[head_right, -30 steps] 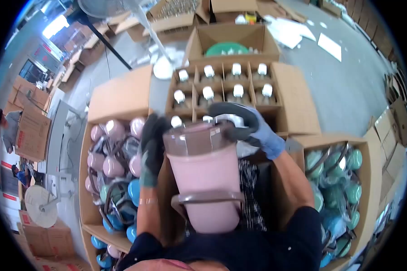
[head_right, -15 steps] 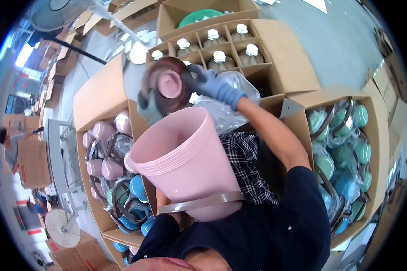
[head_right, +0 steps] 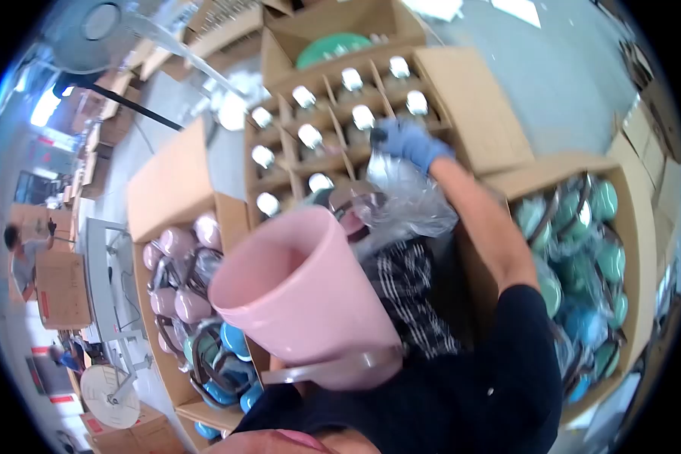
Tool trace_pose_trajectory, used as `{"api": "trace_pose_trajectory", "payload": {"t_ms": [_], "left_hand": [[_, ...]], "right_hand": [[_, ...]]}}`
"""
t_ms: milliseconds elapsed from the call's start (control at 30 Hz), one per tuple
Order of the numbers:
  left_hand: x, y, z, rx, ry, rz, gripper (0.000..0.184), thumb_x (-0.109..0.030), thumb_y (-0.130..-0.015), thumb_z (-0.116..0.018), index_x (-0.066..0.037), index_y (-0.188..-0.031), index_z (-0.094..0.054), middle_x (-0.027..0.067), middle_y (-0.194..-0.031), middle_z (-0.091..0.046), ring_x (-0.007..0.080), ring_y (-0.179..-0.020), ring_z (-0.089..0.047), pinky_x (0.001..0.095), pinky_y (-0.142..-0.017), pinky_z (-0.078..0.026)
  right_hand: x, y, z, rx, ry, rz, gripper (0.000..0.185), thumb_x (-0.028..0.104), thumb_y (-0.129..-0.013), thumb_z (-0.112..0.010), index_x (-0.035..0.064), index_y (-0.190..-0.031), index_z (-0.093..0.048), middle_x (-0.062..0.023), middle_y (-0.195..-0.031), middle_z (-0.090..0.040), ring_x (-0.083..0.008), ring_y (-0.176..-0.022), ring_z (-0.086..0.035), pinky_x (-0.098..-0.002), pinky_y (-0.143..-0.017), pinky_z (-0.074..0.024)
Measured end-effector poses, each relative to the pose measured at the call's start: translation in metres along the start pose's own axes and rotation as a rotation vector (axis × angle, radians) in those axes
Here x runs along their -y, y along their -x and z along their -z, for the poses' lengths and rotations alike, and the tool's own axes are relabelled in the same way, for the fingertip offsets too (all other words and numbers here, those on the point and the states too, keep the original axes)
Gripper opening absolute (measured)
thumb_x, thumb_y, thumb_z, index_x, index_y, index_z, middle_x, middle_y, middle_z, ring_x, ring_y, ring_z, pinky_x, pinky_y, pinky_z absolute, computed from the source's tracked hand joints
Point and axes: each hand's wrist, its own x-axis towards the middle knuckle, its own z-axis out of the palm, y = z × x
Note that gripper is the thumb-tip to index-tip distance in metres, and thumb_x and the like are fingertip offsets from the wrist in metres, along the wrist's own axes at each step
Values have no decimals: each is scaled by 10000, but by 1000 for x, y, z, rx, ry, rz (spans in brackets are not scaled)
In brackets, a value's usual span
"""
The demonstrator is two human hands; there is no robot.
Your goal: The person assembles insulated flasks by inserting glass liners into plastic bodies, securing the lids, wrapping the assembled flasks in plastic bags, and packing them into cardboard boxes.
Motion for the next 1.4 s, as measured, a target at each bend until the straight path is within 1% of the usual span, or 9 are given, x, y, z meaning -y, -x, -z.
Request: {"api": "trace_pose_trajectory", "payload": {"t_ms": [33, 167, 300, 500, 700, 967, 1133, 1300, 1400], "left_hand": [[-1, 3, 0, -6, 30, 15, 333, -151, -797, -686, -13, -1075, -567, 91, -905, -624, 147, -822, -590, 318, -733, -483], [-5, 10, 4, -29, 155, 79, 331, -159, -805, -675, -15, -1082, -564, 89, -915, -621, 147, -832, -588, 318, -740, -482], [-6, 14, 6, -37, 257, 123, 330, -166, -814, -664, -16, -1090, -561, 86, -925, -618, 148, -841, -586, 318, -747, -481], [-11, 16, 6, -15, 354, 151, 329, -178, -827, -647, -18, -1100, -557, 83, -940, -614, 148, -855, -582, 319, -759, -479], [-9, 21, 6, 1, 401, 178, 329, -189, -840, -630, -20, -1111, -552, 80, -956, -610, 148, -869, -579, 319, -770, -477], [-4, 20, 2, 6, 417, 183, 329, -204, -858, -607, -22, -1125, -546, 76, -976, -604, 149, -888, -575, 319, -784, -475], [-10, 20, 27, -66, 388, 161, 331, -214, -868, -593, -24, -1134, -543, 74, -989, -600, 149, -900, -572, 319, -794, -474], [-3, 27, 34, -105, 362, 181, 332, -223, -879, -579, -26, -1143, -539, 71, -1002, -597, 150, -912, -569, 320, -803, -472], [1, 26, 32, -104, 376, 179, 333, -229, -886, -570, -27, -1149, -537, 70, -1010, -594, 150, -919, -567, 320, -808, -471]], "right_hand": [[-38, -8, -62, -282, 227, 231, 246, 223, -848, -590, 127, -1072, -622, -135, -1050, -636, -286, -935, -624, -366, -798, -507], [-21, 1, -101, 294, 394, -45, 502, 291, -896, -464, 181, -1385, -424, -268, -1359, -438, -402, -1236, -467, -428, -1036, -372], [-6, -15, -74, -13, 146, 72, 293, 232, -812, -570, 79, -1062, -581, -235, -955, -588, -384, -933, -596, -481, -766, -489], [3, 48, -49, -33, 229, 0, 344, 356, -821, -585, 89, -1037, -597, -222, -1012, -602, -380, -944, -611, -409, -861, -488], [-79, 208, -102, 796, 27, -300, 572, 455, -779, -623, 153, -1263, -577, -150, -1259, -582, -285, -1153, -547, -360, -1012, -365], [11, 26, -15, -386, 8, 25, 265, 274, -829, -615, 84, -1015, -612, -204, -936, -606, -393, -862, -586, -448, -771, -490], [-24, 31, -124, 14, 268, -264, 754, 338, -808, -626, 211, -1458, -266, -244, -1319, -409, -438, -1148, -470, -518, -969, -394], [14, 98, -79, -480, -251, -29, 695, 227, -744, -707, 92, -1349, -394, -200, -1255, -486, -365, -1149, -479, -417, -989, -397], [-32, 139, -57, 333, -363, -88, 631, 316, -777, -714, 99, -1317, -470, -170, -1248, -551, -318, -1063, -571, -410, -943, -438]]}}
